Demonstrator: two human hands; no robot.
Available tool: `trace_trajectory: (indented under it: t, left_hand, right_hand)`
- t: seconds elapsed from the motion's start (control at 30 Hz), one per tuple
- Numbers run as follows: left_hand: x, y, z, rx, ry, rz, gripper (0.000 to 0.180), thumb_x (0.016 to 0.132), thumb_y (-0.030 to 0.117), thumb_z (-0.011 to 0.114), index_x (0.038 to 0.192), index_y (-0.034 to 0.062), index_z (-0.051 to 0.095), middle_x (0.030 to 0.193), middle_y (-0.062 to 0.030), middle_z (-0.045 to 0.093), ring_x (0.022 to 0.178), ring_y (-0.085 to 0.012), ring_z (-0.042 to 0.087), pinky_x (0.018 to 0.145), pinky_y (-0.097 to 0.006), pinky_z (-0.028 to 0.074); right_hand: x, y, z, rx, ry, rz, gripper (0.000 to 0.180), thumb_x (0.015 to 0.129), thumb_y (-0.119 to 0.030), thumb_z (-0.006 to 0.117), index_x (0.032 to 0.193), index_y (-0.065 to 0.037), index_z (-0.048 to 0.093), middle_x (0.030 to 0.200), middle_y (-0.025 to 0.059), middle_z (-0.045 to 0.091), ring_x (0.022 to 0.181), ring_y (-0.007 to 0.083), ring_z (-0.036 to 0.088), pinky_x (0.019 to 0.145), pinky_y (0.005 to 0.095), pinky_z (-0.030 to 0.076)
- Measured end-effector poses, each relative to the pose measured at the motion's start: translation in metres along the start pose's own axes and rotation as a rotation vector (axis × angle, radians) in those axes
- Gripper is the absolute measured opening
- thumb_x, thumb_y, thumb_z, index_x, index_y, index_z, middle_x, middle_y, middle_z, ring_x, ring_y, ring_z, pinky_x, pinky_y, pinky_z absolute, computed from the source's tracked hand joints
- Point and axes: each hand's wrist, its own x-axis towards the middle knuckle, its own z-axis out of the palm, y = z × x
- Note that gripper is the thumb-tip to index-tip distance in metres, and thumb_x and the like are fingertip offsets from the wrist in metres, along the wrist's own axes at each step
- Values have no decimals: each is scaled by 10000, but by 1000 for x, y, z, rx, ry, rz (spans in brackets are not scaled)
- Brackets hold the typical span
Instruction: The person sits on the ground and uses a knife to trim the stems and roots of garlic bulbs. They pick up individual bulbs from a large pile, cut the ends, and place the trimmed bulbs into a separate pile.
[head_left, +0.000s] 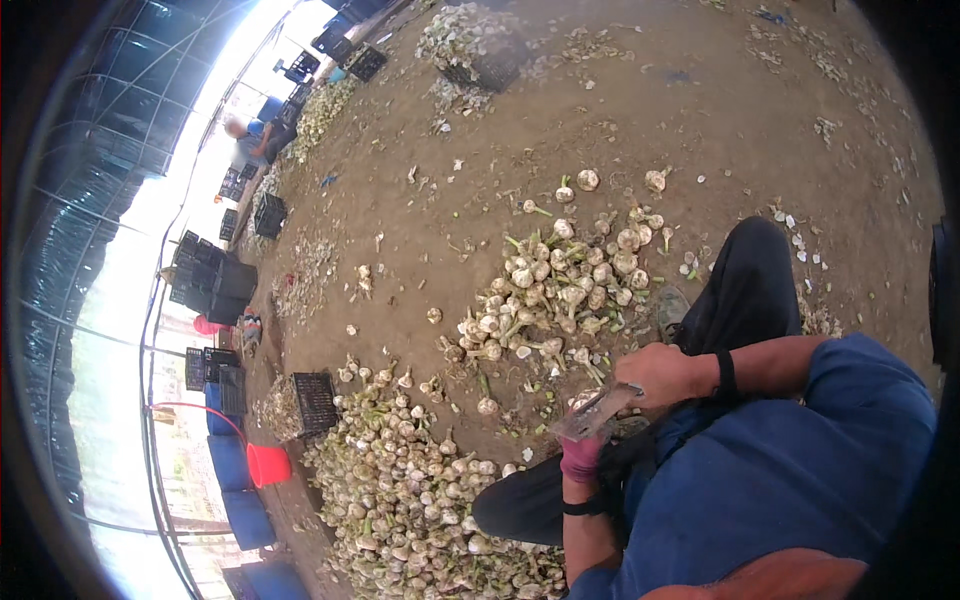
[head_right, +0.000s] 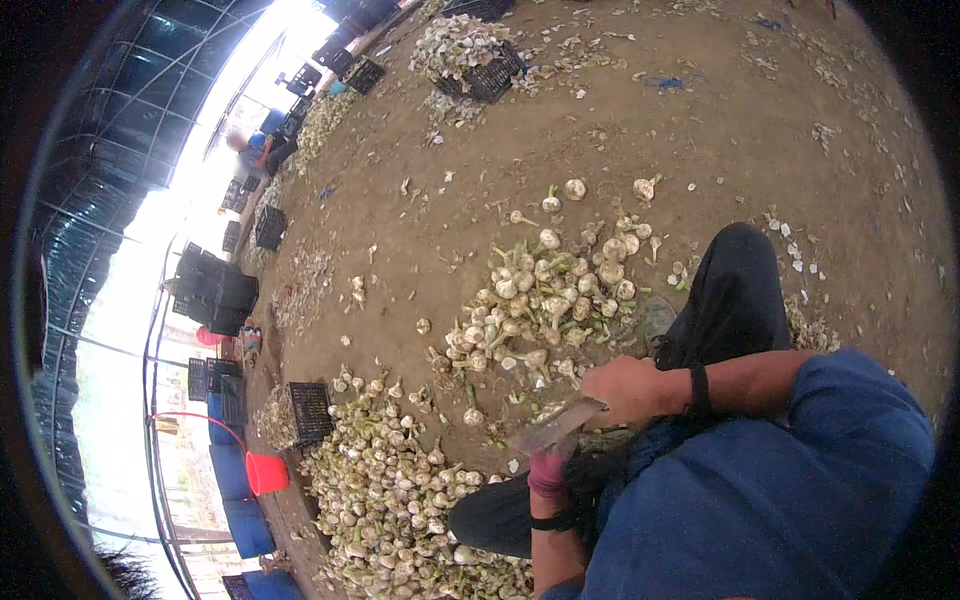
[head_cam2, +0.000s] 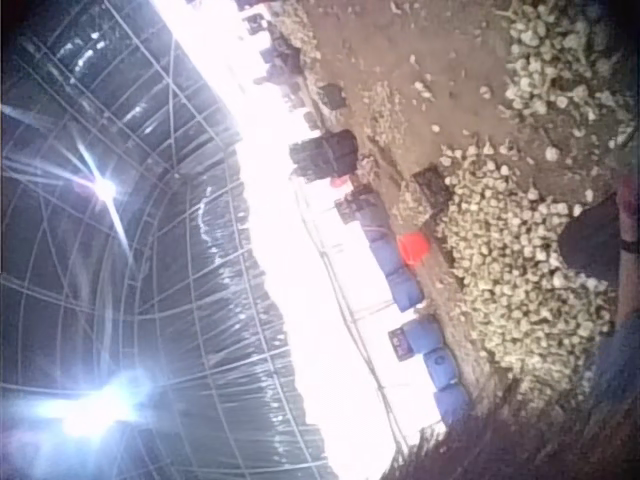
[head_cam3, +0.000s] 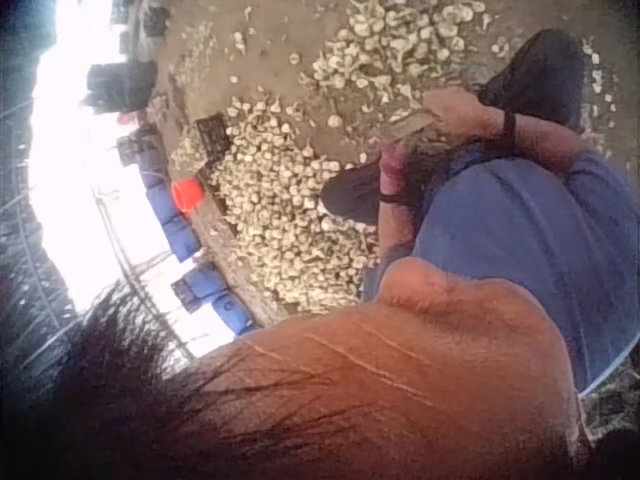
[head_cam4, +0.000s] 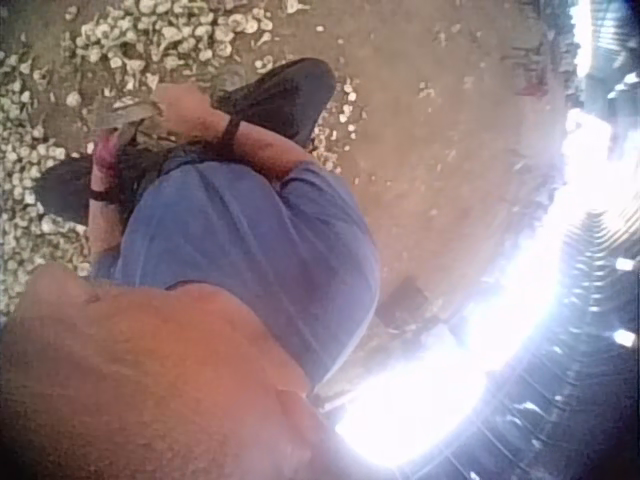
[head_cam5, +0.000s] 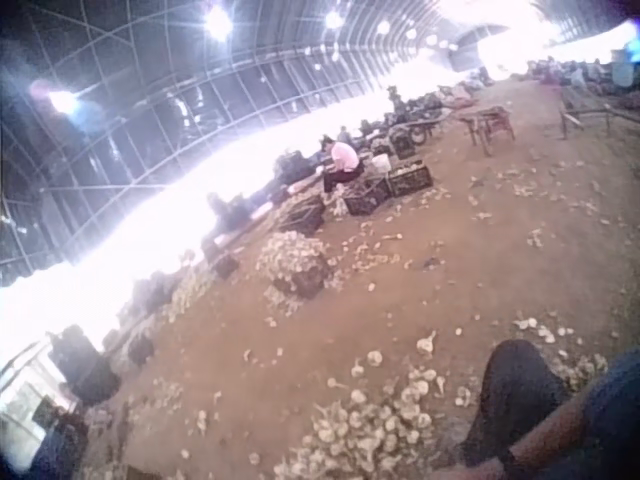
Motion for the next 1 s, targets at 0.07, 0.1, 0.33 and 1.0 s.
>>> trace_trajectory:
  t: [0.07,0.1,0.33,1.0]
  left_hand:
    - [-3,-4,2,83,-4,55,318,849,230,656,1098,33,632,1030,-89,691,893,-237,669,791,-350,518]
    - [-2,1,2,10,-15,21,343,843,246,665,1107,30,625,1024,-88,691,891,-229,668,791,-346,517]
    - [31,60,-21,-529,48,-252,470,740,243,756,1108,1,590,974,-84,682,888,-192,650,783,-318,506]
    - [38,34,-5,-520,23,-222,391,859,247,637,1167,14,578,1123,-129,631,1018,-232,610,840,-354,501]
  right_hand:
    - [1,3,7,-42,-5,-32,377,765,-386,682,888,-41,594,844,163,589,826,365,617,709,474,495]
    - [2,7,11,-55,6,-7,377,763,-384,678,884,-35,603,836,167,597,825,365,621,711,474,498]
    - [10,75,7,128,-83,481,454,820,-428,620,917,12,669,797,197,662,786,332,661,722,431,516]
    - [12,2,7,189,216,-236,371,787,-322,680,962,-10,583,995,177,580,947,384,569,784,447,473]
